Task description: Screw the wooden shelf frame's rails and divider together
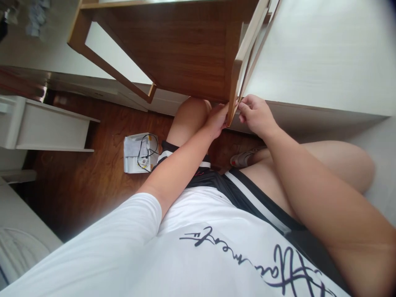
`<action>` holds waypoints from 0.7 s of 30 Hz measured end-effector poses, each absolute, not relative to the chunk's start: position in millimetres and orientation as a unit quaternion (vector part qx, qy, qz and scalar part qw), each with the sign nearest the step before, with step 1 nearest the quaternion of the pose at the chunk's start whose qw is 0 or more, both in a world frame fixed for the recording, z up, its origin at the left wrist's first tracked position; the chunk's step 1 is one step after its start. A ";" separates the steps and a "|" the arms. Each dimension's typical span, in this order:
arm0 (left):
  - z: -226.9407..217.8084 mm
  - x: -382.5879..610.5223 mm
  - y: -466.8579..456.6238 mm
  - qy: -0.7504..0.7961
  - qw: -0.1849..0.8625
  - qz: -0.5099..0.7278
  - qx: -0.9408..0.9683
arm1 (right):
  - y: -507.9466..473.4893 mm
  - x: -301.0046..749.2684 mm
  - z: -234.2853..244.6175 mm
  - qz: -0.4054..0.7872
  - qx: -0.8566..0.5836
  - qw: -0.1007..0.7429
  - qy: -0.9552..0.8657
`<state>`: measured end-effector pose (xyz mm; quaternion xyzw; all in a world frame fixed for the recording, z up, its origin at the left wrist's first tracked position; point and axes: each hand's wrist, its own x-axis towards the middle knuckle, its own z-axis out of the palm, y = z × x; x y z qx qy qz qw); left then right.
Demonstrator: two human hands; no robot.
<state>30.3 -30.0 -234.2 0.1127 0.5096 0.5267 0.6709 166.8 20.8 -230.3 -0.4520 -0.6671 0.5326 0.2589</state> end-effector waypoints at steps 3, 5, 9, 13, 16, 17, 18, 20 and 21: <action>-238.2 32.0 -29.2 0.511 0.635 0.544 0.198 | 18.6 171.4 -227.9 0.524 -0.458 0.270 -0.666; -240.8 33.3 -27.9 0.519 0.632 0.538 0.205 | 18.0 172.3 -228.3 0.533 -0.462 0.278 -0.652; -240.0 35.7 -26.5 0.539 0.631 0.517 0.210 | 15.7 165.7 -232.3 0.571 -0.474 0.296 -0.601; -232.9 39.1 -26.6 0.533 0.626 0.517 0.237 | 5.9 149.5 -232.8 0.593 -0.522 0.317 -0.525; -230.4 43.1 -25.1 0.529 0.621 0.527 0.238 | -3.5 137.2 -230.3 0.578 -0.545 0.353 -0.494; -230.6 44.7 -24.2 0.531 0.618 0.531 0.232 | -5.7 134.4 -229.2 0.571 -0.551 0.362 -0.490; -231.3 46.4 -23.2 0.533 0.615 0.535 0.227 | -7.2 132.4 -228.0 0.564 -0.558 0.367 -0.486; -233.3 50.0 -20.8 0.534 0.611 0.541 0.221 | -8.2 131.2 -225.4 0.557 -0.575 0.366 -0.474; -234.5 51.7 -19.5 0.532 0.611 0.544 0.220 | -7.9 132.0 -224.2 0.557 -0.584 0.362 -0.467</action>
